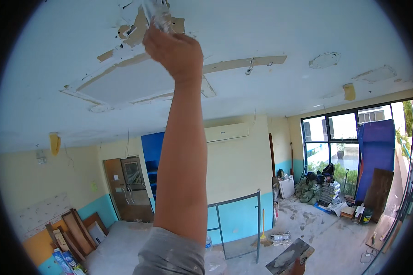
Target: The person presses tape along ceiling cracks by hand, scoops joint compound onto putty knives, and applies the compound to the ceiling using a putty knife.
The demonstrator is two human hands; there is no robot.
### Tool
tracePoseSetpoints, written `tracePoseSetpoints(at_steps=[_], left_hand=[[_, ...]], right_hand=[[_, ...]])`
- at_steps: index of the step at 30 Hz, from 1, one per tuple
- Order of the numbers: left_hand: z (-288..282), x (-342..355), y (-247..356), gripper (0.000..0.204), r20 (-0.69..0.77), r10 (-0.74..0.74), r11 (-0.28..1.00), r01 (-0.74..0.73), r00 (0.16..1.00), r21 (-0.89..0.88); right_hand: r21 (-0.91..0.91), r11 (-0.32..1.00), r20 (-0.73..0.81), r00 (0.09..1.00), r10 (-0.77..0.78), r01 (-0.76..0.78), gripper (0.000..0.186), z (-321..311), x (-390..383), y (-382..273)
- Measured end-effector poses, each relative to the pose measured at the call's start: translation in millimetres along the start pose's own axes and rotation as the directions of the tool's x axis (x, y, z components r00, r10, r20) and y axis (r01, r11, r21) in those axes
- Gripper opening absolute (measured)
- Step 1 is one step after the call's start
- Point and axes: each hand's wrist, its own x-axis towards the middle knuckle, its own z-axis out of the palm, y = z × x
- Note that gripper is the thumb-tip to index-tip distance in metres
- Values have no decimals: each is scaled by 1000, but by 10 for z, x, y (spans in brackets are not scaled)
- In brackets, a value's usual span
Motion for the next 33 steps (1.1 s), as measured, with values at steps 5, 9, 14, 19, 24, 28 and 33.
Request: tracePoseSetpoints(at_steps=[5, 9, 14, 19, 24, 28, 33], left_hand=[[550, -37, 147, 52, 115, 17, 1000, -18, 993, 4], [496, -62, 186, 52, 95, 29, 998, -34, 995, 47], [84, -321, 274, 38, 285, 87, 994, -65, 955, -86], [-902, -813, 305, 34, 669, -240, 910, 404, 703, -98], [-2509, -1752, 144, 48, 784, -525, 410, 710, -330, 573], [-3809, -2270, 404, 74, 463, -252, 445, 323, -850, 835], [-4765, -2382, 590, 74, 226, -71, 311, 194, -972, 931]], right_hand=[[36, 995, -107, 991, -86, 90, 58, -76, -151, -208], [41, 986, -71, 984, -161, 164, 60, -25, -188, -343], [26, 997, -39, 996, -77, 78, 59, 89, -130, -322], [-293, 945, 95, 988, -123, 146, 52, 165, 52, 24], [-126, 988, 286, 951, 119, -86, 48, 699, -78, 86], [127, 837, 464, 778, 423, -532, 44, 1447, -329, -16], [39, 690, 514, 607, 606, -723, 46, 1685, -276, 381]])
